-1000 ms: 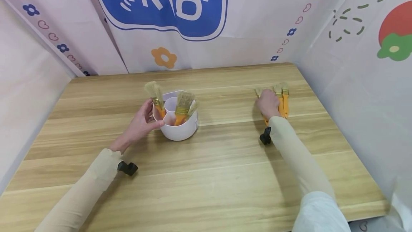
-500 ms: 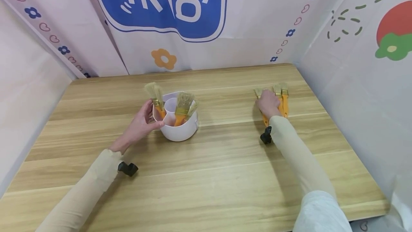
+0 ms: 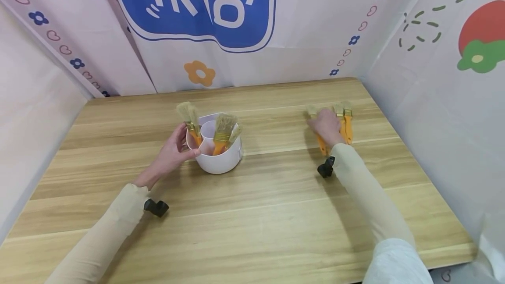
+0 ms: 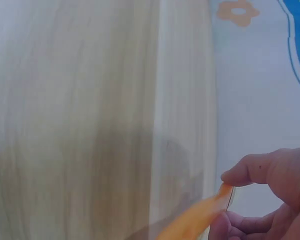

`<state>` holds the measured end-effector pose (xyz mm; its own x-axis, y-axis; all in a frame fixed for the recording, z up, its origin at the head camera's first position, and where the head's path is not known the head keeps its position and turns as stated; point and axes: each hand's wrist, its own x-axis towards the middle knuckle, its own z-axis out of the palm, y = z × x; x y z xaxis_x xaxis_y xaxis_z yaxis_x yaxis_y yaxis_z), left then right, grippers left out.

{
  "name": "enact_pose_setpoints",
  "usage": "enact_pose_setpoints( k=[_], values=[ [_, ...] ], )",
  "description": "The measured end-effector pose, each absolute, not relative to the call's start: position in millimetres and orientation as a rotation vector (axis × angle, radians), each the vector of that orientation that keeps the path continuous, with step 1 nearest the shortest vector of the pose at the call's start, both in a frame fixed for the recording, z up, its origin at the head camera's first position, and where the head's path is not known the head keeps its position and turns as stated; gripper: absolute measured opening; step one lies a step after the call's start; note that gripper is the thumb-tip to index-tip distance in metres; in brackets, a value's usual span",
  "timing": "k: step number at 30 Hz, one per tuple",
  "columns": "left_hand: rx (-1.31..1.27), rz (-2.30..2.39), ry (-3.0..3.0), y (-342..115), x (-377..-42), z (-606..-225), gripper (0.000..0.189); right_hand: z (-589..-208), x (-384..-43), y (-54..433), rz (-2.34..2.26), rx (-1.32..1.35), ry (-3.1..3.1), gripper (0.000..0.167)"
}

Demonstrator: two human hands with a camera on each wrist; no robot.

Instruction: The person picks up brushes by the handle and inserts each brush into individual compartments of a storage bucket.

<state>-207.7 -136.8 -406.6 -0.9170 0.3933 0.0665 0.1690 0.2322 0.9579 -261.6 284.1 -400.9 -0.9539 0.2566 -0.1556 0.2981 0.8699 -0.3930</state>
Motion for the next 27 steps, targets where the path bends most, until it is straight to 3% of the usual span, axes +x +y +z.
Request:
enact_pose_setpoints(
  k=[11,27],
  values=[
    [0.520,1.729,2.323,-137.3,-208.0,-405.6,0.086,-391.7,-257.1,268.1,-0.834,0.402,2.905,0.048],
    [0.524,1.719,2.321,-139.0,-209.1,-406.2,0.086,-383.1,-249.7,247.9,-0.812,0.306,3.002,0.049]
  ],
)
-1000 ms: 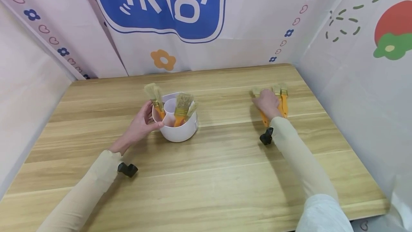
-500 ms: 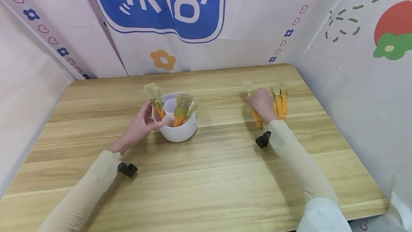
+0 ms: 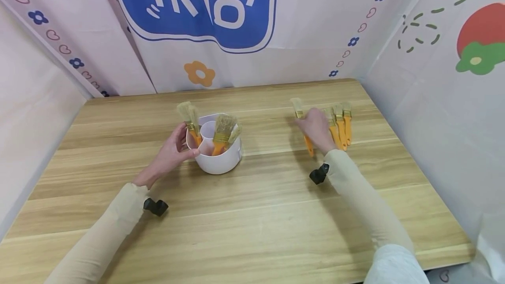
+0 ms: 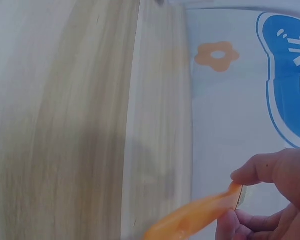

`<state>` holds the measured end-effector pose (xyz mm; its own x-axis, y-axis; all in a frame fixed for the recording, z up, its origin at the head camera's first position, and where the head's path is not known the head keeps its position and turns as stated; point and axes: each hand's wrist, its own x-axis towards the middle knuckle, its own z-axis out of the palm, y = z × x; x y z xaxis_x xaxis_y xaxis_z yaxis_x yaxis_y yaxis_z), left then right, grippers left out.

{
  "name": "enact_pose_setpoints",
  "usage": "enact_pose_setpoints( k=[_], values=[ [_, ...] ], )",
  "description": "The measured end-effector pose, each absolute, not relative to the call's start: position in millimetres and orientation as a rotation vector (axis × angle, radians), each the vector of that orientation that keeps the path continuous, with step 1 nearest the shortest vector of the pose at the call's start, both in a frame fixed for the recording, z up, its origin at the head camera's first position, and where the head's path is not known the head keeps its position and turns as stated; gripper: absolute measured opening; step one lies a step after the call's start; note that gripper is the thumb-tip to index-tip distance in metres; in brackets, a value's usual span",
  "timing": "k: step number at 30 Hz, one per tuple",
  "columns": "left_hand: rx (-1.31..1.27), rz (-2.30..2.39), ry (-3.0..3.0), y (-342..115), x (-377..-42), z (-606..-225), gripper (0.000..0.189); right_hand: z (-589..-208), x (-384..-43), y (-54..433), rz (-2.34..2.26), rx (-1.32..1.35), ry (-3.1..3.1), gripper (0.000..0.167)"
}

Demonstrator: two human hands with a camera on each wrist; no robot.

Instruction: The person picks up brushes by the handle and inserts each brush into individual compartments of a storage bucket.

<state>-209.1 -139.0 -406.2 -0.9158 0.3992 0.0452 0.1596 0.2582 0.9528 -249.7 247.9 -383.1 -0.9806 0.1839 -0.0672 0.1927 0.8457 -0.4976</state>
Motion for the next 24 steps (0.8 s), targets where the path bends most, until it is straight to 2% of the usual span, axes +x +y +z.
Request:
enact_pose_setpoints(
  k=[24],
  values=[
    [0.481,1.807,2.305,-140.1,-205.4,-409.1,0.085,-382.8,-240.8,240.0,-0.956,0.189,2.992,0.045]
  ],
)
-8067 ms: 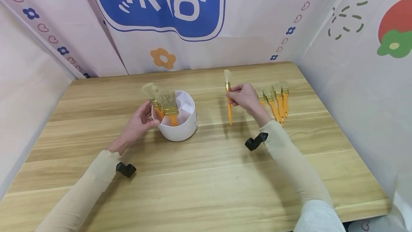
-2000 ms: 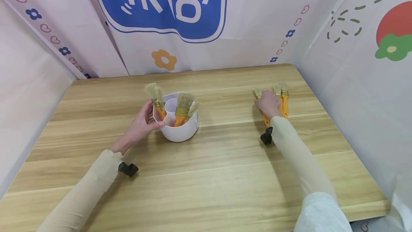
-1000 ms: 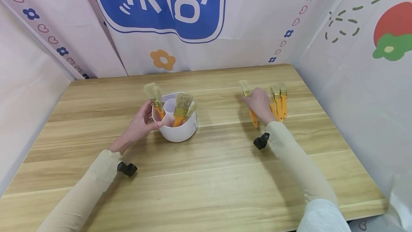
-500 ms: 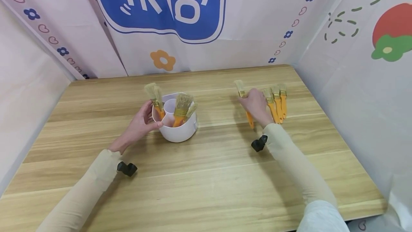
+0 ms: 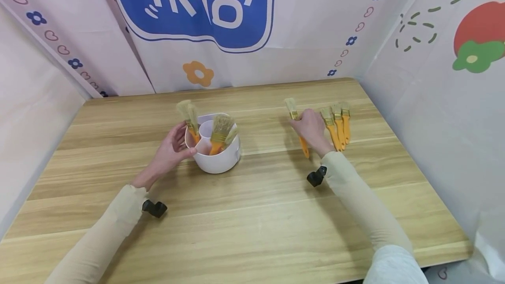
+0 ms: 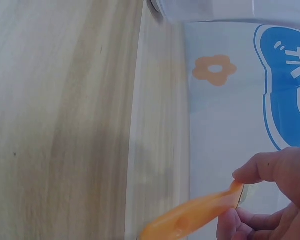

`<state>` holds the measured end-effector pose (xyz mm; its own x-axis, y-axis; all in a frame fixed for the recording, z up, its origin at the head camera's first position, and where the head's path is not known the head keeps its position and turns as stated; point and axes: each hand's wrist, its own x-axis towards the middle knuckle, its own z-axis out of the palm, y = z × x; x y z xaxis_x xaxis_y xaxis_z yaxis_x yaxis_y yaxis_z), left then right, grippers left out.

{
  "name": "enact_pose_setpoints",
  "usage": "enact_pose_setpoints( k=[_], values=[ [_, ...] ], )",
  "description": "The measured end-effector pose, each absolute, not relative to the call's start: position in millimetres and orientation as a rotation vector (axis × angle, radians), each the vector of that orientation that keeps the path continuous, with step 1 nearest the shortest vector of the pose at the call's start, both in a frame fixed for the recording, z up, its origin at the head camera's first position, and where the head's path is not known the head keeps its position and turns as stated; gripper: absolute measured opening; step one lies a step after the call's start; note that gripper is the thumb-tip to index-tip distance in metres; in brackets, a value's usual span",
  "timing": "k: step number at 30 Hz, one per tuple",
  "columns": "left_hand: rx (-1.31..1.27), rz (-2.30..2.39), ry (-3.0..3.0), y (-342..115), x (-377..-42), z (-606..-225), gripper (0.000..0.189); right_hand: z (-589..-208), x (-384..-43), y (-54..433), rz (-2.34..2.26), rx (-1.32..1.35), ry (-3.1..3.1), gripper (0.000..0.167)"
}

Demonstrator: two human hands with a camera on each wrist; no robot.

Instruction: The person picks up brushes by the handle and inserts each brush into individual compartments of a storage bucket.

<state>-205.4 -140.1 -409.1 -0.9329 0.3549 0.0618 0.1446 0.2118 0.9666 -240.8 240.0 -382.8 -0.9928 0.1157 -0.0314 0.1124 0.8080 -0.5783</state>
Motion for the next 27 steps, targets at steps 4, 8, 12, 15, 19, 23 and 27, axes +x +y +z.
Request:
enact_pose_setpoints(
  k=[4,8,12,15,19,23,27],
  values=[
    [0.465,1.874,2.277,-139.7,-204.2,-409.3,0.081,-383.9,-241.7,240.2,0.942,-0.205,-2.984,0.044],
    [0.457,1.953,2.256,-138.6,-201.9,-409.5,0.076,-383.3,-240.1,239.2,0.942,-0.222,-2.989,0.044],
    [0.449,2.016,2.274,-137.5,-199.5,-410.0,0.066,-382.7,-238.8,236.9,0.939,-0.226,-2.996,0.044],
    [0.468,2.072,2.268,-136.7,-198.7,-410.4,0.058,-382.3,-238.2,234.7,0.962,-0.238,-2.991,0.044],
    [0.502,2.120,2.240,-135.8,-198.7,-410.7,0.052,-381.6,-236.8,231.7,0.982,-0.195,-2.966,0.042],
    [0.492,2.097,2.241,-135.9,-199.0,-410.6,0.054,-380.8,-235.1,228.9,0.958,-0.140,-2.941,0.036],
    [0.447,2.083,2.262,-135.8,-199.6,-410.4,0.057,-378.4,-232.5,225.0,0.955,-0.101,-2.926,0.027]
  ],
)
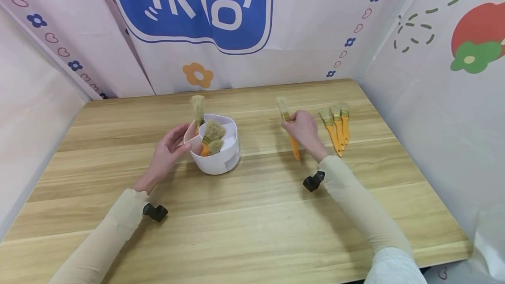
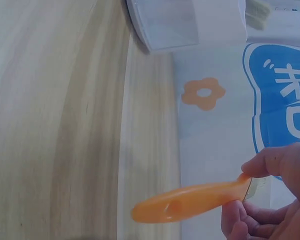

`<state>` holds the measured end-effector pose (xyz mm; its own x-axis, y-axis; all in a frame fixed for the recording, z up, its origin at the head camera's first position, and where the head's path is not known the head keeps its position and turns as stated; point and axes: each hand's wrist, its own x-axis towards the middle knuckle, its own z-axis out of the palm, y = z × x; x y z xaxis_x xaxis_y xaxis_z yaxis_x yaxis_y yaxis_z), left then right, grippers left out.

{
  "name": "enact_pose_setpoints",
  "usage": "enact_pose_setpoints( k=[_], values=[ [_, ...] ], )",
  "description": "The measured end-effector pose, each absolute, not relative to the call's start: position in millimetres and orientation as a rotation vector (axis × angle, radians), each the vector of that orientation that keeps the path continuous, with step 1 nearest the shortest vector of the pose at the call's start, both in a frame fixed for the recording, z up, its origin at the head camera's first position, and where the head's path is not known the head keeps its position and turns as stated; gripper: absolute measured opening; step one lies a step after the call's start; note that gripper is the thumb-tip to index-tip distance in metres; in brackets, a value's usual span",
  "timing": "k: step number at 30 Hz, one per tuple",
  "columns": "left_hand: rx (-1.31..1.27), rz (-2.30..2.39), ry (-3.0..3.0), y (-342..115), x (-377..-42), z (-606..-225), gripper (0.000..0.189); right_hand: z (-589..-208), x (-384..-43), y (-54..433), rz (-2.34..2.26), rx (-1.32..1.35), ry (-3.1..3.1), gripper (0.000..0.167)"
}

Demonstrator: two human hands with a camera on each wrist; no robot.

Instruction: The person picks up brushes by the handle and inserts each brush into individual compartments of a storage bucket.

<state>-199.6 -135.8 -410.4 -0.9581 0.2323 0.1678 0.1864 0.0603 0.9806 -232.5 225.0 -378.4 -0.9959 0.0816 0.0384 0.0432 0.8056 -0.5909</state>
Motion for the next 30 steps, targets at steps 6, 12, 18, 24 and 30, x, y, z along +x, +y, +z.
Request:
enact_pose_setpoints(
  k=[6,12,18,24,30],
  values=[
    [0.367,2.133,2.301,-135.5,-201.0,-410.8,0.048,-373.9,-228.9,216.6,1.023,-0.086,-2.893,0.027],
    [0.352,2.154,2.309,-137.5,-202.7,-416.0,0.041,-368.3,-224.2,208.4,1.091,-0.054,-2.864,0.032],
    [0.399,2.113,2.319,-140.2,-201.7,-419.3,0.044,-362.3,-218.8,200.8,1.177,0.001,-2.810,0.031],
    [0.465,2.120,2.301,-139.9,-201.7,-419.5,0.048,-359.0,-214.6,195.7,1.285,0.063,-2.764,0.030],
    [0.504,2.148,2.308,-139.4,-202.8,-420.2,0.046,-358.2,-212.1,193.7,1.357,0.104,-2.738,0.031]
  ],
)
